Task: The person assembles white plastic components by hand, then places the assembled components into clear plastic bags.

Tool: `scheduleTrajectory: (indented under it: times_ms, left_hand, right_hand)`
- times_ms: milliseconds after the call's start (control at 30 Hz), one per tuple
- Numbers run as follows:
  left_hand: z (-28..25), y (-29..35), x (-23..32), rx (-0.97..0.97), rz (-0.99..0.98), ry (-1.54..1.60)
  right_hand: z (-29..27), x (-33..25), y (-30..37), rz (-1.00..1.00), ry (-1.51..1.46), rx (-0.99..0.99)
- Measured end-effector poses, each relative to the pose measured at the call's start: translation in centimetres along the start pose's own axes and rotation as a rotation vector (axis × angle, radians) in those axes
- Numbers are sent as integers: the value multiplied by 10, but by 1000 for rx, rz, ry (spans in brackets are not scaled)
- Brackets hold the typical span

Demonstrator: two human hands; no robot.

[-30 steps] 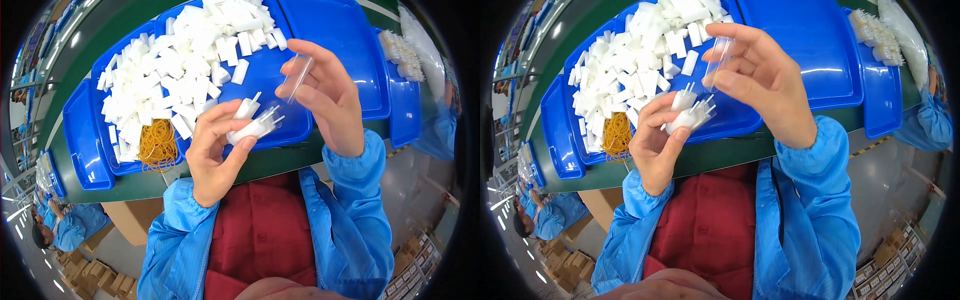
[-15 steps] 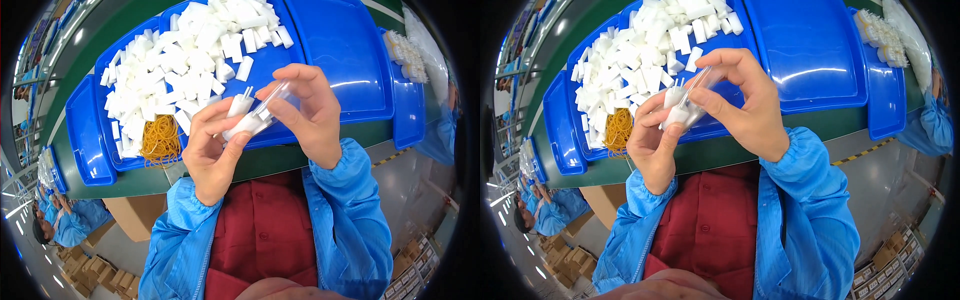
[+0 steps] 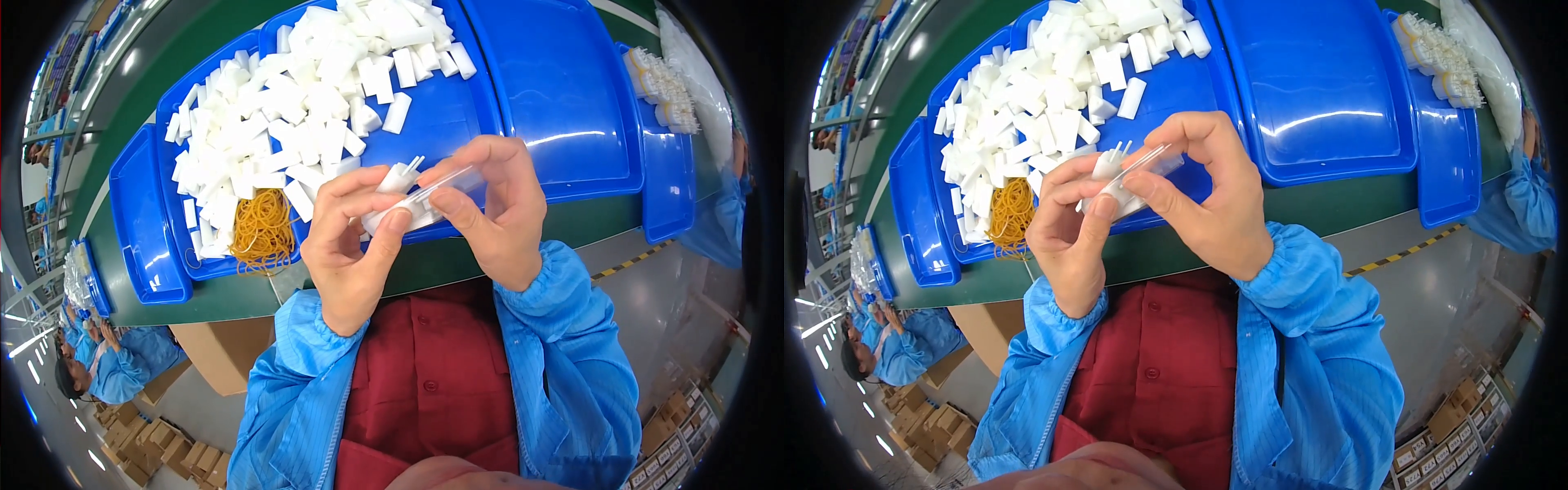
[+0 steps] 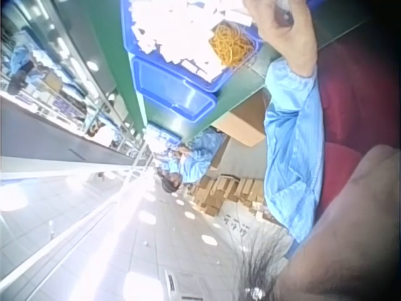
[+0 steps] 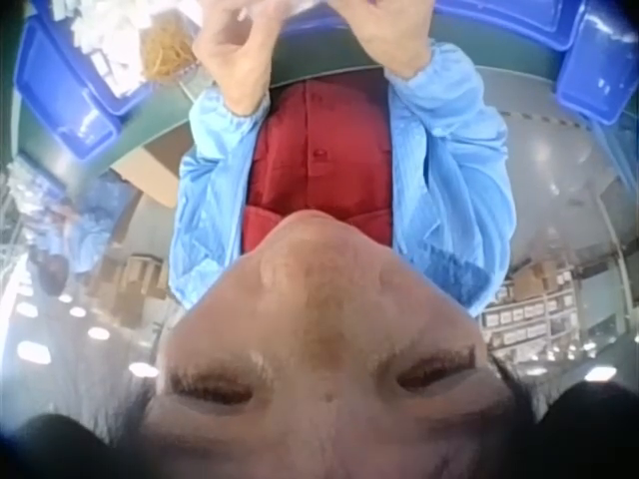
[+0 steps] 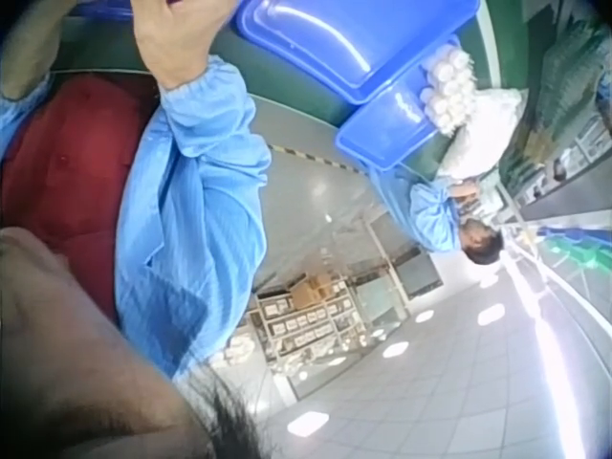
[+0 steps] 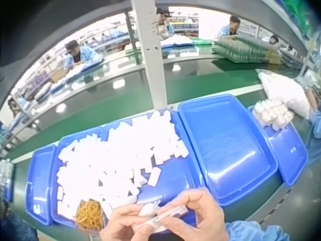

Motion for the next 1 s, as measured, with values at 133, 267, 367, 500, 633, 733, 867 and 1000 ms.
scheduleTrajectory:
  times_ms: [133,267,367,500,633,733,867,1000]
  left_hand:
    - [7,-2,1,63,66,-137]
    - [9,2,1,69,41,-178]
    - [7,2,1,46,106,-195]
    - [6,5,-3,70,97,-202]
    - [2,4,-1,-7,160,-263]
    - [-5,1,8,-111,8,50]
    - [-9,7,-6,-97,58,246]
    - [-7,9,-10,-96,134,148]
  right_hand:
    - [1,0,5,-45,62,3]
    - [-1,5,6,-55,84,47]
    - [-9,4,-4,-67,78,29]
    - [-9,4,-4,-95,180,-62]
    - [-11,7,-4,5,17,-63]
    - [-22,-2,-12,76,-46,-42]
    - [-24,-8,-11,148,-89,-61]
    - [-16,-3,4,169,-106,-85]
Point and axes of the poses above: each hand's wrist, its own y-axis away from the middle knuckle, its own z-axis out of the palm, x = y × z, the point moved 1 cm from there along -y, towards the middle knuckle, and after that the axes turned 6 degrees about -z, right-handed, at the moved point
